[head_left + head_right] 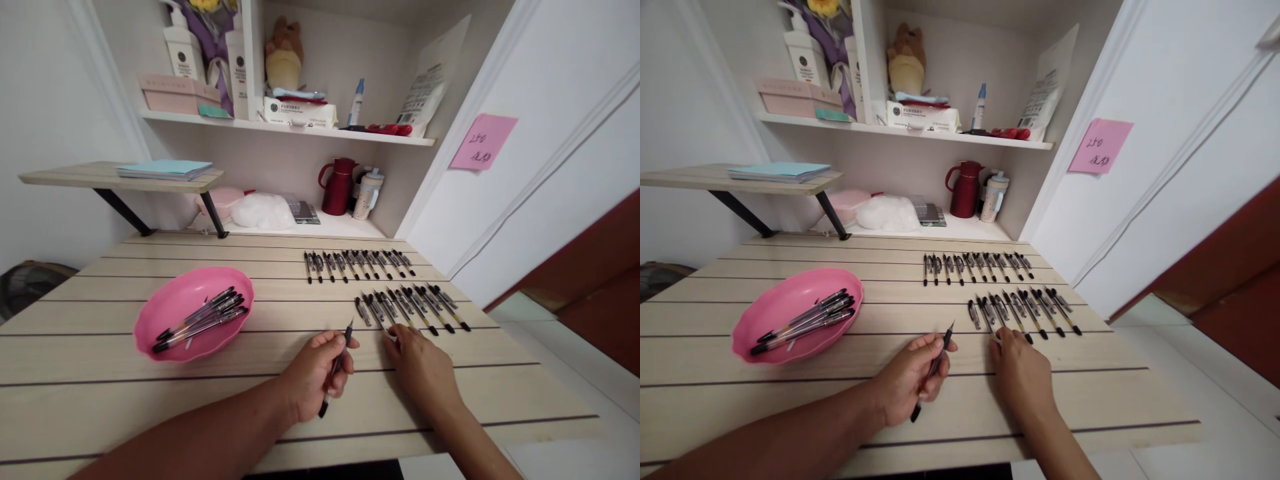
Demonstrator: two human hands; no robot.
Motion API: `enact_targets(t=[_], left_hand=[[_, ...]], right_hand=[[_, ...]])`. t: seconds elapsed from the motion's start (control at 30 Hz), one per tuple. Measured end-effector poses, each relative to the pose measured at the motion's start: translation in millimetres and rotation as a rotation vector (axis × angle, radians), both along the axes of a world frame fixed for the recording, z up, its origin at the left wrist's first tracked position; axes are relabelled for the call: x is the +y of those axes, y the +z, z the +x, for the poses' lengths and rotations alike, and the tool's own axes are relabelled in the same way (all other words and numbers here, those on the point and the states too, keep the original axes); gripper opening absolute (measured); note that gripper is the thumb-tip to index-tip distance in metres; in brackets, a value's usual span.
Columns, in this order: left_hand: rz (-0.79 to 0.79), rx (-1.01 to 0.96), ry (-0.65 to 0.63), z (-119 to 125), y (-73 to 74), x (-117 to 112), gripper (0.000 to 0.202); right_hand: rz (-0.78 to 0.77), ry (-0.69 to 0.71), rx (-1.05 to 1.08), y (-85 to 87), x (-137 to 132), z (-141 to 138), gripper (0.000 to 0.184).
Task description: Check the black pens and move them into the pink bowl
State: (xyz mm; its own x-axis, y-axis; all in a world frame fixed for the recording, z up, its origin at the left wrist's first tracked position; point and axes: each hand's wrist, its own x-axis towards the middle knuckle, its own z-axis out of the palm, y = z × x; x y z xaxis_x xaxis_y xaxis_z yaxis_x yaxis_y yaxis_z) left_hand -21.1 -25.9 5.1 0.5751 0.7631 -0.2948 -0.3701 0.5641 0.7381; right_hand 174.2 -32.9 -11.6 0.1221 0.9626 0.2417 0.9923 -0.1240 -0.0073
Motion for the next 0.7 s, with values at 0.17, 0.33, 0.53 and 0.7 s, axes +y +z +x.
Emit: enact_targets(t=[0.17,0.33,0.53,0.7], left_hand=[[-0.009,0.003,-0.002,0.0,1.3,-0.2,0.023],[-0.015,0.0,-0.012,-0.4,-0.1,0.7,0.023],[0.001,-0.024,0.023,0.6,-2.8,0.9,0.026],[-0.027,-0.165,0.162,3.6,-4.0,2.8,0.019]], right_hand=[[-0.01,-0.001,-0.007,-0.2,4.0,-2.4,0.015],[-0.008,0.0,-0.008,-0.4,5.8,-4.0,0.016],[0.03,0.007,0.089,14.6,-5.3,-11.5,0.021],[-0.156,0.203,0.52,26.3,-30.2,-44.2,0.039]])
